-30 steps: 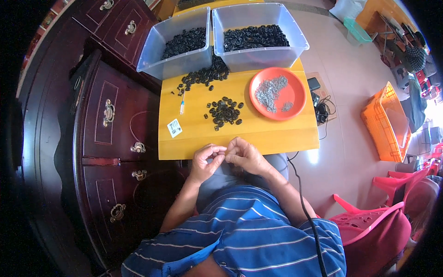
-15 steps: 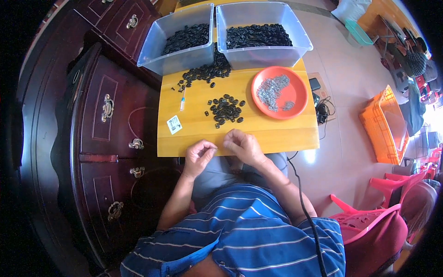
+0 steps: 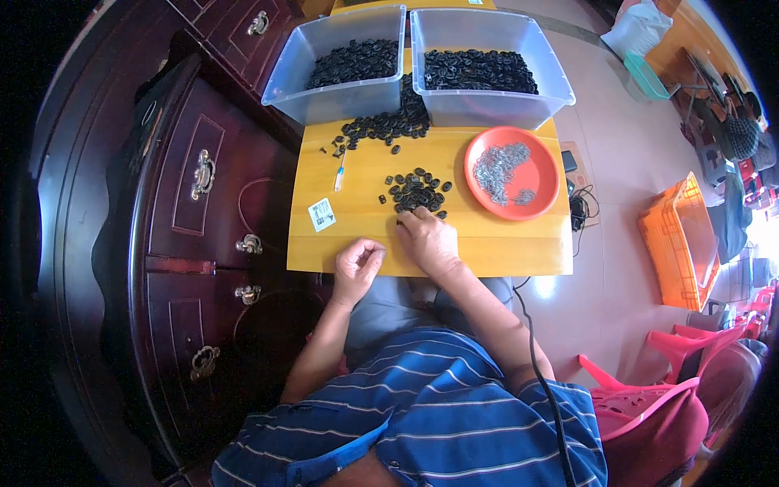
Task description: The person assembles small components by picking up metal pins from a plate and inserting them into plastic parts by hand.
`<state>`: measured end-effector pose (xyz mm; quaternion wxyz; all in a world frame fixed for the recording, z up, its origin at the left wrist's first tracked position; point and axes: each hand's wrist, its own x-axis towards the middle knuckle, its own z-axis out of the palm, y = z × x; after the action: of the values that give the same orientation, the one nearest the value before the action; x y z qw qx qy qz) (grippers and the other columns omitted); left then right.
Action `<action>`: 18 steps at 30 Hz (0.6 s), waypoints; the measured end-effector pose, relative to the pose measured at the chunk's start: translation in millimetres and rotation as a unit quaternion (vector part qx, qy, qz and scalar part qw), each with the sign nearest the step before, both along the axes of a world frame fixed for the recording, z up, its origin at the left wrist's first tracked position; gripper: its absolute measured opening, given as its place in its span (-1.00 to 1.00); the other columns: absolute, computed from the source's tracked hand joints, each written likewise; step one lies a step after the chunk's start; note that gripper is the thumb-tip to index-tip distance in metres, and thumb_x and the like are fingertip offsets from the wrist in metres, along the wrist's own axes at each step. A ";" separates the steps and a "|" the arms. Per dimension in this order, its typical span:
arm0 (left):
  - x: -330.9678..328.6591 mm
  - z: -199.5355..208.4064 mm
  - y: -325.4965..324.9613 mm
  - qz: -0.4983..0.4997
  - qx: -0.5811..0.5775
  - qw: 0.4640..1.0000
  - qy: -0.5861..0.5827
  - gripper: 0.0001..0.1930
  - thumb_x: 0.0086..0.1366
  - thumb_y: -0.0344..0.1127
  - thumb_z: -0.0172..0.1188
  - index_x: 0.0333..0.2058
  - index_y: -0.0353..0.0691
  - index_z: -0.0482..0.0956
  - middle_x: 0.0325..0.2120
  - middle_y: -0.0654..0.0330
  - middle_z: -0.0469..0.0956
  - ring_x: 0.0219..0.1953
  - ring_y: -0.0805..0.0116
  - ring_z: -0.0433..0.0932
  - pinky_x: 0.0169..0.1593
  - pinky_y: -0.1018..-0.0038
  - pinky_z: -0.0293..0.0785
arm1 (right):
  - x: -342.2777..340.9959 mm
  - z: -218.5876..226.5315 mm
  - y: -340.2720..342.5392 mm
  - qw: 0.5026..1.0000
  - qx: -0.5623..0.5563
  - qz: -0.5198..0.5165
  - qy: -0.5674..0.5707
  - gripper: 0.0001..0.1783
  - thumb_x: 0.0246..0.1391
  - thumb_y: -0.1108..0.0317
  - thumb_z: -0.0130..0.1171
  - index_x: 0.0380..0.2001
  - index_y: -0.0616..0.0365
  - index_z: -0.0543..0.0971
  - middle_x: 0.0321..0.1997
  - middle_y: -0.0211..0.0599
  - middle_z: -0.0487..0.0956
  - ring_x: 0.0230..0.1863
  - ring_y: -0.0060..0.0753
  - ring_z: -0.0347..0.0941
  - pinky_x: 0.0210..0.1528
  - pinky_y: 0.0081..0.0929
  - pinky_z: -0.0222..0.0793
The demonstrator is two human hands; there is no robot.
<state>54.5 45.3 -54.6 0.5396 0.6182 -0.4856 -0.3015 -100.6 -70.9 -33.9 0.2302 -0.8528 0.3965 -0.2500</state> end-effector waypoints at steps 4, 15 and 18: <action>-0.5 2.4 0.1 -0.006 -0.001 1.000 -0.001 -0.98 0.31 -0.49 0.30 -0.30 -0.29 0.65 -0.49 0.27 0.62 -0.49 0.55 0.55 -0.37 0.55 0.50 | 1.1 -1.6 -3.8 1.000 0.007 -0.001 0.002 -0.84 0.16 0.23 0.30 -0.22 0.01 0.65 -0.29 -0.24 0.62 -0.29 -0.02 0.64 -0.26 -0.14 0.59; -0.3 -2.5 -2.8 -0.008 0.016 0.999 0.041 -0.96 0.35 -0.46 0.30 -0.29 -0.30 0.65 -0.50 0.36 0.60 -0.49 0.65 0.50 -0.37 0.61 0.46 | -9.5 -1.9 -3.1 0.997 0.007 0.026 -0.069 -0.88 0.21 0.29 0.25 -0.25 0.06 0.59 -0.34 -0.17 0.65 -0.30 0.00 0.65 -0.28 -0.15 0.58; -2.7 -2.9 -9.2 -0.002 0.011 0.992 0.124 -0.95 0.39 -0.46 0.27 -0.28 -0.30 0.65 -0.47 0.39 0.59 -0.47 0.66 0.48 -0.34 0.64 0.44 | -15.1 0.8 1.9 0.972 0.170 0.029 -0.158 -0.86 0.29 0.30 0.25 -0.20 0.11 0.58 -0.37 -0.26 0.69 -0.38 -0.25 0.65 -0.31 -0.34 0.54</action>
<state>51.8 36.1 -57.5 0.5880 0.5812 -0.4130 -0.3820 -115.6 -69.0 -33.1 0.4389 -0.7618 0.3670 -0.3038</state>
